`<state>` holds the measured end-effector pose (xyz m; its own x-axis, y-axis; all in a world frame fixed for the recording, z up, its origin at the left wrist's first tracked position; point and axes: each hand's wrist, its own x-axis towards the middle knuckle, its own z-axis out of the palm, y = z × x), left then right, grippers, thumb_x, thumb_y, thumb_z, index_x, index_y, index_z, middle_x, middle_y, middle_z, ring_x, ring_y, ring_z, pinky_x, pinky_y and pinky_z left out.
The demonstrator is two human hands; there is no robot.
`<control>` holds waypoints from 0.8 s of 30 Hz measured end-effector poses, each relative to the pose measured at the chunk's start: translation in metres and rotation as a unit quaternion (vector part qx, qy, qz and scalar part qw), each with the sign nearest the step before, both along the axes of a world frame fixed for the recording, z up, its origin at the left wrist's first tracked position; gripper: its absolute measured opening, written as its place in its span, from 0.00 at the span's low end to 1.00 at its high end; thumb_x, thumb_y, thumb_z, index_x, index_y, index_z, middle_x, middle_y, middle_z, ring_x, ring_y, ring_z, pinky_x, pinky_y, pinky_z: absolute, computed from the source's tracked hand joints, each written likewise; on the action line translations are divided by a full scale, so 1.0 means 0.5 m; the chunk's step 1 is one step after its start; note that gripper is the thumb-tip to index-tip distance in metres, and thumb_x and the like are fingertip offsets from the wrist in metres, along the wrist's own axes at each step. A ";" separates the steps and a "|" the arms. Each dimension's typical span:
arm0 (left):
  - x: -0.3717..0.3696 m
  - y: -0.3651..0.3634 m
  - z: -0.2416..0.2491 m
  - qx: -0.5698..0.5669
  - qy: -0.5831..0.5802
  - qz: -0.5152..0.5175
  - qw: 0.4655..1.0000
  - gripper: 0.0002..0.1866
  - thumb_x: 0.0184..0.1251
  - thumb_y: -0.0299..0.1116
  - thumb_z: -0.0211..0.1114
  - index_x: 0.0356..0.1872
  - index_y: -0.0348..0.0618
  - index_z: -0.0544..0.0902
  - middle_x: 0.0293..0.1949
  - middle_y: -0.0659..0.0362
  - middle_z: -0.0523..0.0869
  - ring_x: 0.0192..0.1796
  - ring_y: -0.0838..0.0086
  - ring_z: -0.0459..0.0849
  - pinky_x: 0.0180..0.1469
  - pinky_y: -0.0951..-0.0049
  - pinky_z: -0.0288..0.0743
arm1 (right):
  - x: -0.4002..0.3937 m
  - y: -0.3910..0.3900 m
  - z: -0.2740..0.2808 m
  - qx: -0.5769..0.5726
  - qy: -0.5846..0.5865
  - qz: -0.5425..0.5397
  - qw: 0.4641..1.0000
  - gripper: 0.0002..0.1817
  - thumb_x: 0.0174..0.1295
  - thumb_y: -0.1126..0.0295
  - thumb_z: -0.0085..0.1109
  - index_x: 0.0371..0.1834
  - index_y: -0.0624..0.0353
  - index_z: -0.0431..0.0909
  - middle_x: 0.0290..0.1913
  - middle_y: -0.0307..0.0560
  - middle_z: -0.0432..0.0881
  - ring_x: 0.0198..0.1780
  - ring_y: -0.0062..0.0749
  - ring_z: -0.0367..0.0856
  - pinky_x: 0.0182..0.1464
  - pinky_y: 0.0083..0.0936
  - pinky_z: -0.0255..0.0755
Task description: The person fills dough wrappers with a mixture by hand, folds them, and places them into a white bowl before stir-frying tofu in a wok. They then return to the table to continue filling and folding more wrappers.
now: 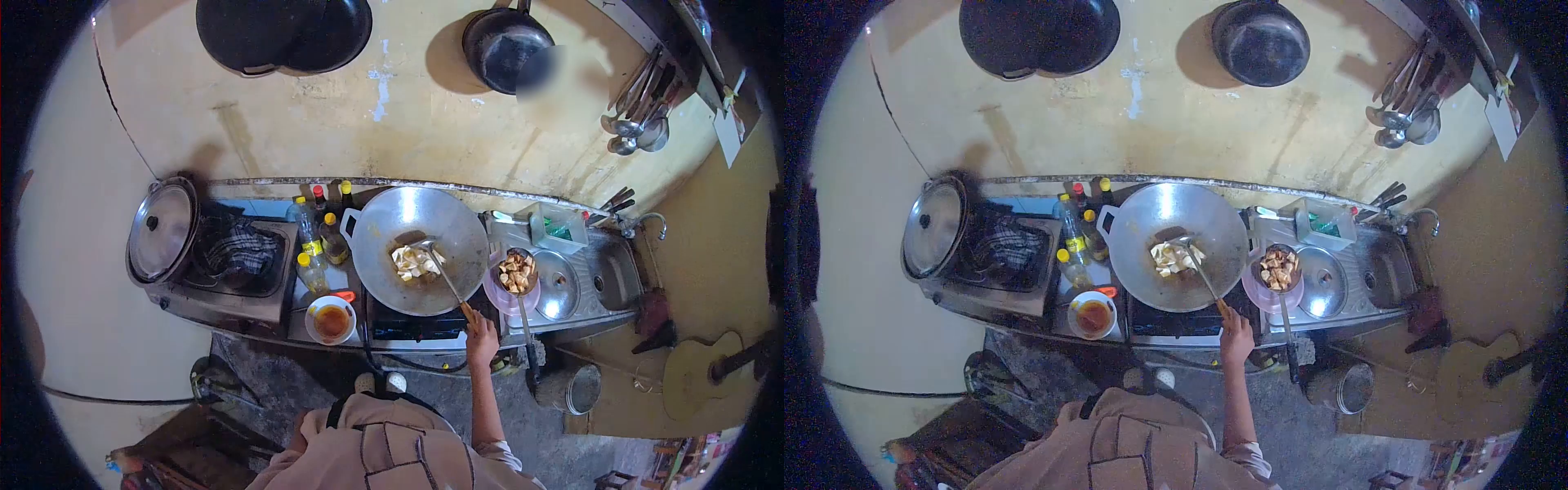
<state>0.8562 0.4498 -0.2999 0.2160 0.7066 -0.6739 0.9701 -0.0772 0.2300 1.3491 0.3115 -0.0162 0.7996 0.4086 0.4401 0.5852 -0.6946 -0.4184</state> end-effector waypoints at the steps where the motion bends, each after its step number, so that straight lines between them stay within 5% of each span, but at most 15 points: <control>1: -0.002 0.005 0.005 0.001 0.001 0.002 1.000 0.11 0.49 0.39 0.58 0.28 0.46 0.83 0.36 0.51 0.82 0.40 0.58 0.81 0.40 0.62 0.74 | -0.002 -0.001 0.003 -0.027 -0.008 -0.009 1.000 0.19 0.44 0.67 0.62 0.44 0.47 0.74 0.37 0.42 0.76 0.38 0.41 0.75 0.36 0.36 0.69; 3: -0.006 0.011 0.004 0.004 0.004 0.003 1.000 0.11 0.49 0.39 0.58 0.28 0.46 0.83 0.36 0.51 0.82 0.40 0.58 0.81 0.40 0.62 0.74 | -0.019 0.010 0.056 -0.079 -0.025 -0.029 0.996 0.19 0.44 0.67 0.62 0.43 0.47 0.75 0.40 0.41 0.75 0.41 0.42 0.73 0.41 0.38 0.65; 7: -0.006 0.014 0.009 0.014 0.012 0.015 1.000 0.11 0.49 0.39 0.58 0.28 0.46 0.83 0.36 0.51 0.82 0.40 0.58 0.81 0.40 0.62 0.74 | -0.046 0.026 0.107 0.004 -0.145 -0.052 0.988 0.20 0.41 0.70 0.64 0.42 0.49 0.75 0.39 0.43 0.73 0.43 0.42 0.70 0.44 0.40 0.60; 9: -0.017 -0.001 0.017 0.018 0.018 0.025 0.999 0.10 0.49 0.39 0.58 0.28 0.46 0.83 0.36 0.51 0.82 0.40 0.58 0.81 0.40 0.62 0.74 | -0.060 -0.001 0.059 0.085 -0.147 0.026 0.985 0.17 0.42 0.69 0.63 0.39 0.49 0.75 0.37 0.42 0.73 0.39 0.42 0.69 0.43 0.38 0.58; 13: -0.040 -0.067 0.033 0.023 0.026 0.059 0.998 0.10 0.49 0.39 0.58 0.28 0.46 0.83 0.36 0.51 0.82 0.40 0.58 0.81 0.40 0.62 0.74 | -0.142 -0.057 -0.009 0.048 -0.054 0.212 0.975 0.07 0.42 0.78 0.56 0.23 0.57 0.70 0.26 0.46 0.71 0.33 0.45 0.69 0.34 0.38 0.59; 16: -0.061 -0.140 0.053 0.023 0.040 0.096 0.994 0.10 0.49 0.39 0.58 0.28 0.47 0.83 0.36 0.51 0.82 0.40 0.58 0.81 0.40 0.62 0.74 | -0.191 -0.134 -0.194 0.002 0.042 0.266 0.963 0.03 0.47 0.73 0.54 0.22 0.58 0.69 0.24 0.48 0.71 0.31 0.48 0.70 0.33 0.42 0.60; 18: -0.075 -0.194 0.063 0.016 0.047 0.126 0.991 0.10 0.49 0.39 0.58 0.28 0.47 0.83 0.36 0.51 0.82 0.40 0.59 0.81 0.40 0.62 0.74 | -0.202 -0.238 -0.379 -0.171 -0.003 0.334 0.927 0.08 0.53 0.67 0.49 0.24 0.58 0.73 0.27 0.50 0.75 0.35 0.49 0.72 0.36 0.43 0.63; 20: -0.100 -0.245 0.076 0.008 0.060 0.157 0.986 0.10 0.49 0.39 0.58 0.28 0.47 0.83 0.36 0.51 0.82 0.40 0.59 0.81 0.41 0.62 0.74 | -0.242 -0.303 -0.467 -0.314 0.119 0.283 0.898 0.13 0.56 0.62 0.43 0.29 0.57 0.77 0.35 0.53 0.78 0.43 0.48 0.74 0.43 0.45 0.66; 22: -0.135 -0.301 0.090 0.007 0.074 0.181 0.981 0.10 0.48 0.38 0.59 0.28 0.47 0.83 0.36 0.51 0.82 0.40 0.59 0.81 0.41 0.62 0.74 | -0.294 -0.326 -0.374 -0.405 0.167 0.273 0.857 0.16 0.55 0.59 0.43 0.35 0.55 0.77 0.42 0.57 0.77 0.51 0.51 0.71 0.50 0.48 0.64; 24: -0.179 -0.371 0.111 0.028 0.079 0.202 0.976 0.11 0.48 0.39 0.59 0.29 0.46 0.83 0.36 0.52 0.82 0.40 0.58 0.81 0.41 0.62 0.75 | -0.306 -0.363 -0.403 -0.427 0.305 0.201 0.827 0.16 0.55 0.60 0.43 0.37 0.55 0.77 0.43 0.58 0.77 0.51 0.55 0.71 0.51 0.48 0.64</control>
<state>0.7669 0.2645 -0.2444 -0.1916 0.7489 -0.6343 0.9469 0.3112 0.0814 1.1961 0.1299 -0.2176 0.4900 0.6493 -0.5816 0.7023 -0.6893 -0.1777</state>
